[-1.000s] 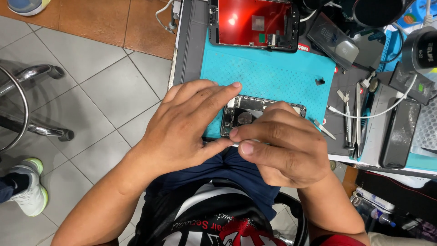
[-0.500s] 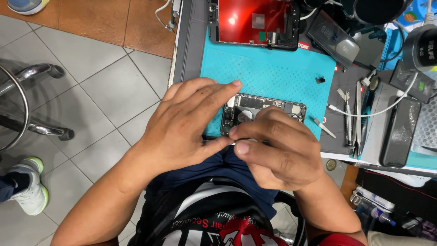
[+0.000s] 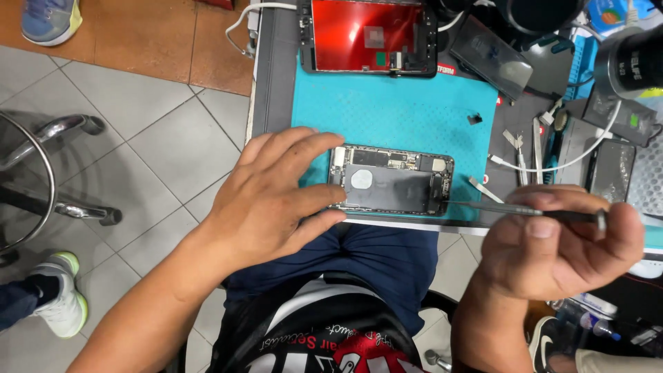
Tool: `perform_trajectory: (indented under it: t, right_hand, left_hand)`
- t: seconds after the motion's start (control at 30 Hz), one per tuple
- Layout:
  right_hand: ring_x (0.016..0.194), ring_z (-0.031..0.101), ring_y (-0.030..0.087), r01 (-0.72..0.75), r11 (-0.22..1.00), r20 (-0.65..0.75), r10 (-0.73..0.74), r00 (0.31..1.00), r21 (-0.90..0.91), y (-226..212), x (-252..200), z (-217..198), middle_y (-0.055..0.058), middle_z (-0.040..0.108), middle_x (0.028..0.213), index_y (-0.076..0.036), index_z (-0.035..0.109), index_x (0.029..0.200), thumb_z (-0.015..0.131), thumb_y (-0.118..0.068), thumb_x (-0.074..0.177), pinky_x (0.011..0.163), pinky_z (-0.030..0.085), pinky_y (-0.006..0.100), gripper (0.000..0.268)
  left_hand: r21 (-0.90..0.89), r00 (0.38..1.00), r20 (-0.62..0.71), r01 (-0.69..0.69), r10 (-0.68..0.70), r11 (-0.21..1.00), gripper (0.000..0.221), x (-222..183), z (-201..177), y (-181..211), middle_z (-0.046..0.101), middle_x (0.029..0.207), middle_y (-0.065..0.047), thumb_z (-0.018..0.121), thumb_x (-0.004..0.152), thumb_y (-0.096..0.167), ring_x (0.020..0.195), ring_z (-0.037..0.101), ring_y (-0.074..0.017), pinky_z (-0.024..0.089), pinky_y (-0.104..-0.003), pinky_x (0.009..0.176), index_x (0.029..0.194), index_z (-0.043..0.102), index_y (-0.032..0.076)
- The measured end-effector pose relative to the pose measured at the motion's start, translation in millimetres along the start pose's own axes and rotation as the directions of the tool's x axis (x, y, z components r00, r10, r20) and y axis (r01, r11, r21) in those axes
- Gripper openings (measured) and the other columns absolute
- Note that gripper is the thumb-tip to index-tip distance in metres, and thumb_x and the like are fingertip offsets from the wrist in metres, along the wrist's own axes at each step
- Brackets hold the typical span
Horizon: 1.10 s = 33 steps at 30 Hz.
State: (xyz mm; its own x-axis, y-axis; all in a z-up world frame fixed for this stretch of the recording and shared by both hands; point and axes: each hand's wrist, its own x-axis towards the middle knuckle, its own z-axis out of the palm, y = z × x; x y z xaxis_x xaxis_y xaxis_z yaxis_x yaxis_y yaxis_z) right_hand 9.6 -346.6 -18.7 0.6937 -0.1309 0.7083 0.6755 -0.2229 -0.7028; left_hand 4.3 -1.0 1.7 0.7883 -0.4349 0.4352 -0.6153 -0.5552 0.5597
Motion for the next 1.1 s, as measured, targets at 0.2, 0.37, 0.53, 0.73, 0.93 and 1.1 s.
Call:
perform_trajectory:
  t: [0.2, 0.37, 0.53, 0.73, 0.93, 1.1]
  right_hand:
    - [0.087, 0.051, 0.051, -0.006, 0.999, -0.031, 0.004, 1.000, -0.053, 10, -1, -62, 0.043, 0.047, 0.107, -0.014, 0.045, 0.162, 0.049, 0.020, 0.110, 0.070, 0.055, 0.066, 0.062]
    - [0.091, 0.065, 0.034, -0.062, 0.835, 0.191, 0.197, 0.962, -0.547, -17, 26, -32, 0.031, 0.066, 0.111, 0.010, 0.053, 0.145, 0.070, 0.018, 0.110, 0.080, 0.055, 0.040, 0.040]
    - [0.096, 0.070, 0.037, 0.239, 0.693, 0.490, 0.186, 0.852, -0.680, -5, 38, -21, 0.024, 0.073, 0.107, 0.011, 0.072, 0.118, 0.075, 0.008, 0.109, 0.087, 0.053, 0.041, 0.010]
    - [0.103, 0.070, 0.039, 0.370, 0.541, 0.519, 0.150, 0.841, -0.755, 20, 39, -21, 0.021, 0.076, 0.117, 0.006, 0.075, 0.123, 0.079, 0.004, 0.105, 0.093, 0.055, 0.046, 0.018]
    - [0.110, 0.070, 0.040, 0.340, 0.561, 0.489, 0.136, 0.862, -0.755, 12, 43, -14, 0.023, 0.073, 0.121, 0.005, 0.072, 0.123, 0.078, 0.001, 0.105, 0.096, 0.055, 0.047, 0.020]
    - [0.100, 0.069, 0.044, 0.409, 0.618, 0.467, -0.077, 0.881, -0.671, -3, 39, -7, 0.028, 0.072, 0.116, 0.008, 0.069, 0.113, 0.070, -0.004, 0.110, 0.087, 0.046, 0.051, 0.012]
  left_hand:
    - [0.167, 0.996, 0.079, -0.062, 0.049, 0.984, 0.016, 4, -3, 7, 0.056, 0.141, -0.019, 0.066, 0.102, 0.033, 0.127, 0.058, -0.0427, 0.042, -0.050, 0.097, 0.105, 0.072, 0.018]
    - [0.126, 0.994, 0.098, -0.052, 0.039, 0.991, 0.022, 6, -3, 3, 0.056, 0.142, -0.018, 0.067, 0.101, 0.035, 0.128, 0.057, -0.0413, 0.040, -0.049, 0.096, 0.105, 0.077, 0.016]
    - [0.072, 0.993, 0.120, 0.002, -0.011, 0.997, 0.024, 4, 0, 4, 0.055, 0.144, -0.016, 0.069, 0.098, 0.038, 0.130, 0.054, -0.0399, 0.038, -0.051, 0.098, 0.103, 0.077, 0.017]
    - [0.142, 0.987, 0.162, -0.018, -0.005, 0.990, 0.026, 5, -2, 8, 0.052, 0.144, -0.020, 0.068, 0.098, 0.035, 0.129, 0.053, -0.0422, 0.038, -0.052, 0.101, 0.117, 0.074, 0.019]
    - [0.115, 0.992, 0.124, -0.024, 0.009, 0.993, 0.014, 10, -1, 15, 0.052, 0.143, -0.022, 0.072, 0.098, 0.028, 0.128, 0.055, -0.0431, 0.037, -0.052, 0.098, 0.107, 0.076, 0.019]
    - [0.086, 0.991, 0.131, 0.019, -0.030, 0.996, 0.008, 10, -2, 18, 0.052, 0.143, -0.019, 0.070, 0.097, 0.024, 0.126, 0.056, -0.0404, 0.034, -0.051, 0.100, 0.100, 0.074, 0.019]
